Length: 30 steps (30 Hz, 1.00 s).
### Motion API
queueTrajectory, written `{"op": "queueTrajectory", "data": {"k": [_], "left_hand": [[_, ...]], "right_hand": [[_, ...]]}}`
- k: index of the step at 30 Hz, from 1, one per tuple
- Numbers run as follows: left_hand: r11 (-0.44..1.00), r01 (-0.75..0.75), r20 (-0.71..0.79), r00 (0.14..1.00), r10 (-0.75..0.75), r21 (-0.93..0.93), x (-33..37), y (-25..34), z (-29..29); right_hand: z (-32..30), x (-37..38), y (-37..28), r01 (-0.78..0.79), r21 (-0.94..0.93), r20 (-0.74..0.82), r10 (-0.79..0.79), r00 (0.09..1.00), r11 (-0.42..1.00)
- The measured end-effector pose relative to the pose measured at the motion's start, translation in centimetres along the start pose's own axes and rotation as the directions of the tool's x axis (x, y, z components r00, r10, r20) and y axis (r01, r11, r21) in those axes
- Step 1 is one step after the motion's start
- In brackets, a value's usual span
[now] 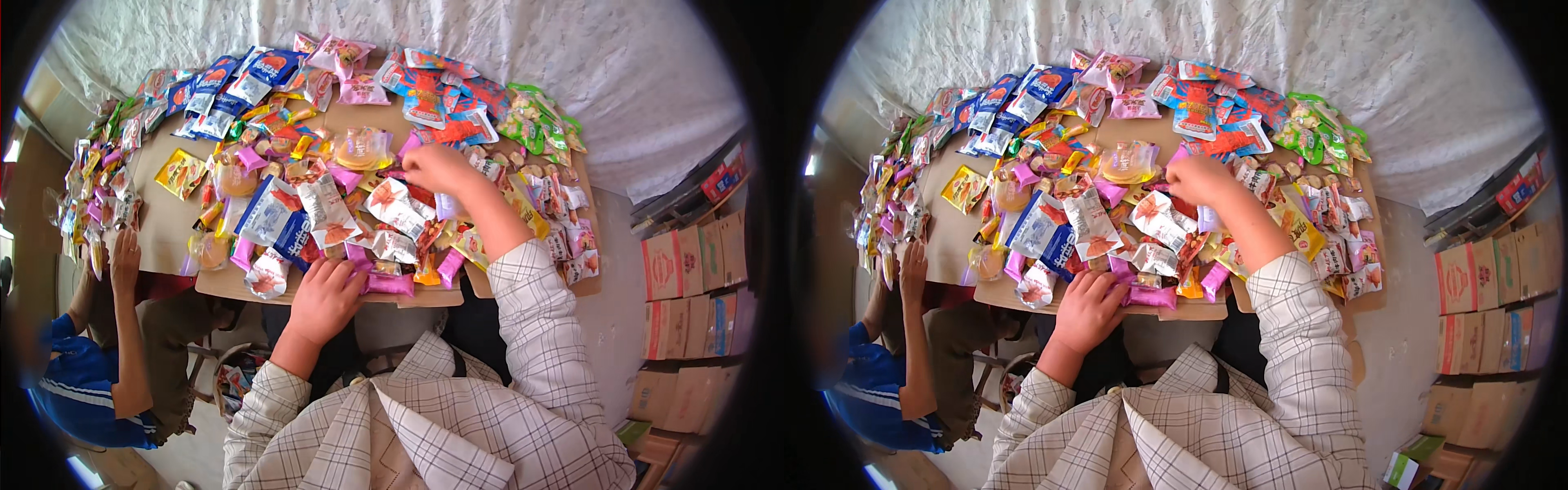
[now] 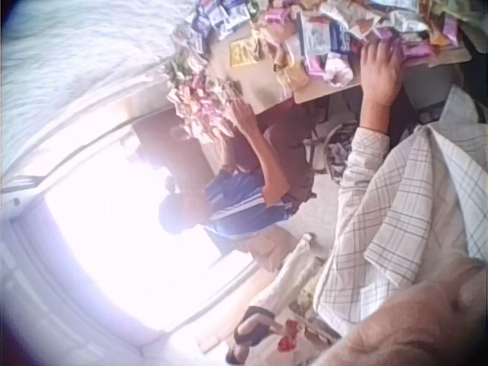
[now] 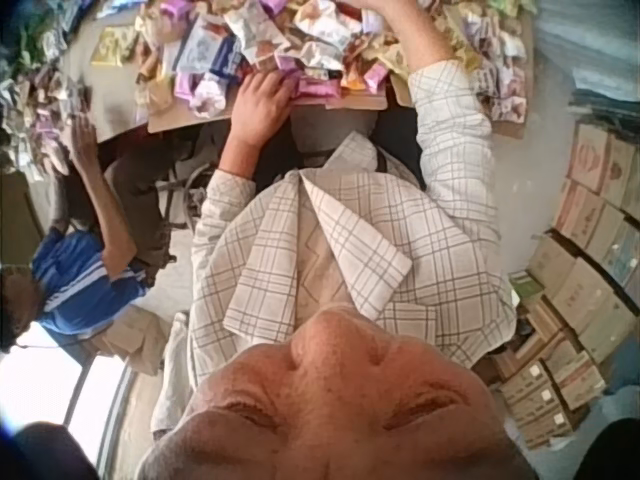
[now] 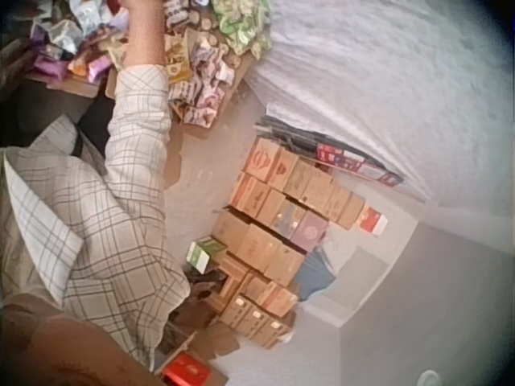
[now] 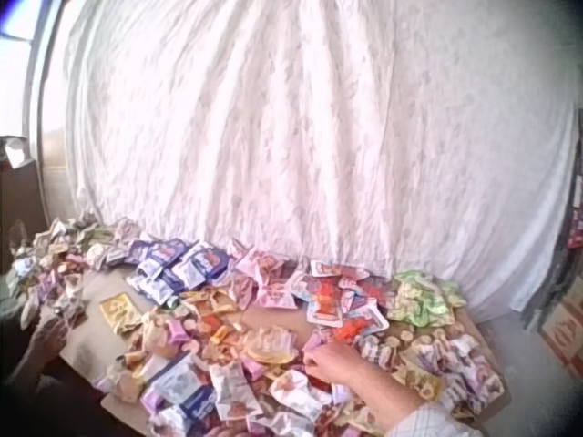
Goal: Sorting through a pile of packaged snack products on a table.
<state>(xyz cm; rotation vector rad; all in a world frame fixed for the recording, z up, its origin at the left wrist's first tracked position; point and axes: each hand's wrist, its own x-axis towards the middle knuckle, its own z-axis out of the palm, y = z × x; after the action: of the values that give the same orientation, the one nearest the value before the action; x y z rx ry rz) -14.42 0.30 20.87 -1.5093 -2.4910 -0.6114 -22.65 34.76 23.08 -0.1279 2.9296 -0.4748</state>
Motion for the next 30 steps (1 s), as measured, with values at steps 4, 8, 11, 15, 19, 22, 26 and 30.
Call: {"op": "queueTrajectory", "data": {"k": [4,8,11,15,19,22,26,30], "left_hand": [[1.0,0.005,0.025,1.0,-0.005,-0.006,0.1,0.1,0.0],[1.0,0.008,0.024,1.0,-0.008,0.003,0.1,0.1,0.0],[1.0,0.009,0.024,1.0,-0.009,0.003,0.0,0.1,0.0],[1.0,0.009,0.024,1.0,-0.009,0.0,0.0,0.1,0.0],[1.0,0.001,0.023,1.0,-0.001,0.009,-0.1,0.1,0.1],[1.0,-0.005,0.021,1.0,0.005,0.017,-0.2,0.2,0.0],[1.0,-0.012,0.007,1.0,0.011,0.024,-0.1,0.1,-0.2],[1.0,0.006,0.024,1.0,-0.006,0.007,-0.1,0.2,0.0]], "right_hand": [[2.2,-1.4,-1.4,0.112,-0.163,-0.124,-0.133,0.983,0.98],[2.3,-1.9,-1.6,-0.045,-0.202,0.004,0.047,0.999,0.978],[2.5,-2.4,-1.4,-0.038,-0.284,-0.008,0.038,0.999,0.958],[3.2,-2.8,-1.0,-0.017,-0.231,-0.032,0.009,0.999,0.973],[3.5,-2.5,-1.2,-0.115,-0.213,-0.051,0.106,0.993,0.97],[3.1,-2.2,-1.6,-0.184,-0.195,0.004,0.189,0.982,0.963],[1.8,-3.3,-1.9,-0.074,-0.053,0.013,0.075,0.997,0.996],[-0.4,-5.6,-2.1,0.144,-0.053,-0.182,-0.152,0.971,0.988]]}}
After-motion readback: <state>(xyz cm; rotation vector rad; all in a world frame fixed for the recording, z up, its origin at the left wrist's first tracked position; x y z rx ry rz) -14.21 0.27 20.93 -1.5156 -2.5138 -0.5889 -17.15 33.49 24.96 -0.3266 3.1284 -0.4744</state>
